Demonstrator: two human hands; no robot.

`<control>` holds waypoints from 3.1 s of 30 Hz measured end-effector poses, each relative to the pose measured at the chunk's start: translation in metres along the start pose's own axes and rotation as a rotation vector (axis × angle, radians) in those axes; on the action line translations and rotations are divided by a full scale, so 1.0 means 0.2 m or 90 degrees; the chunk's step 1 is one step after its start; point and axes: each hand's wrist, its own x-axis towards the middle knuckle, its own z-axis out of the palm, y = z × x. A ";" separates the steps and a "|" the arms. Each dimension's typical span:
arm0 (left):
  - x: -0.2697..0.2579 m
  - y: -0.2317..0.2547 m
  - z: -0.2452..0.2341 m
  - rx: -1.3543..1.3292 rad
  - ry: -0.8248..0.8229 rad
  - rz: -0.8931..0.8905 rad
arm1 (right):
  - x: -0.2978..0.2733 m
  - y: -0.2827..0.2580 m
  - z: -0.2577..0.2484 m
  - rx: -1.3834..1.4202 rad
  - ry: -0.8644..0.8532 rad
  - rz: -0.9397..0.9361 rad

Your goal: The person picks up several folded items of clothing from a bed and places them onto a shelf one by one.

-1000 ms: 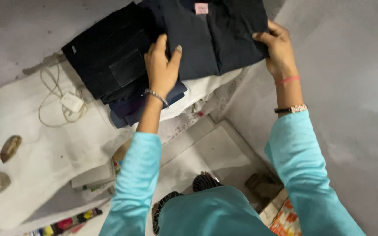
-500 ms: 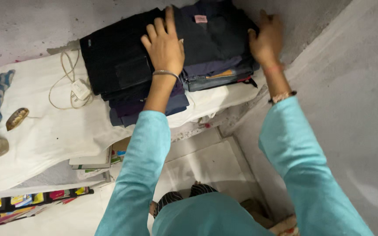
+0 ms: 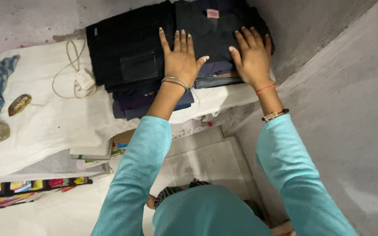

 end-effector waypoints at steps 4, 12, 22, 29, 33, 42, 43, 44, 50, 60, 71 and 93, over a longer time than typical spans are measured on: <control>-0.05 0.01 0.00 -0.011 0.038 0.032 | -0.06 -0.06 -0.02 0.012 0.020 0.011; -0.40 0.09 -0.07 -0.001 0.118 0.088 | -0.34 -0.37 -0.06 0.041 0.010 0.071; -0.72 -0.02 0.04 -0.463 0.065 0.350 | -0.69 -0.92 -0.12 -0.057 -0.106 0.183; -0.96 -0.24 0.15 -0.508 -0.004 0.498 | -0.95 -1.40 -0.01 -0.065 -0.068 0.337; -1.14 -0.35 0.20 -0.488 -0.050 0.578 | -1.11 -1.68 0.07 -0.104 -0.087 0.425; -1.59 -0.50 0.20 -0.564 -0.117 0.714 | -1.40 -2.27 0.04 -0.167 -0.089 0.564; -1.64 -0.51 0.19 -0.570 -0.121 0.726 | -1.44 -2.32 0.02 -0.167 -0.083 0.576; -1.69 -0.52 0.18 -0.573 -0.124 0.735 | -1.47 -2.38 0.01 -0.165 -0.076 0.586; -2.00 -0.58 0.08 -0.571 -0.129 0.807 | -1.68 -2.71 -0.07 -0.196 -0.058 0.641; -2.55 -0.83 -0.05 -0.544 -0.167 0.865 | -1.95 -3.34 -0.15 -0.180 -0.053 0.723; -2.89 -1.19 -0.04 -0.574 -0.150 0.944 | -2.00 -3.94 -0.05 -0.209 0.012 0.781; -3.69 -1.72 -0.14 -0.603 -0.229 1.148 | -2.30 -5.07 0.01 -0.239 0.016 0.967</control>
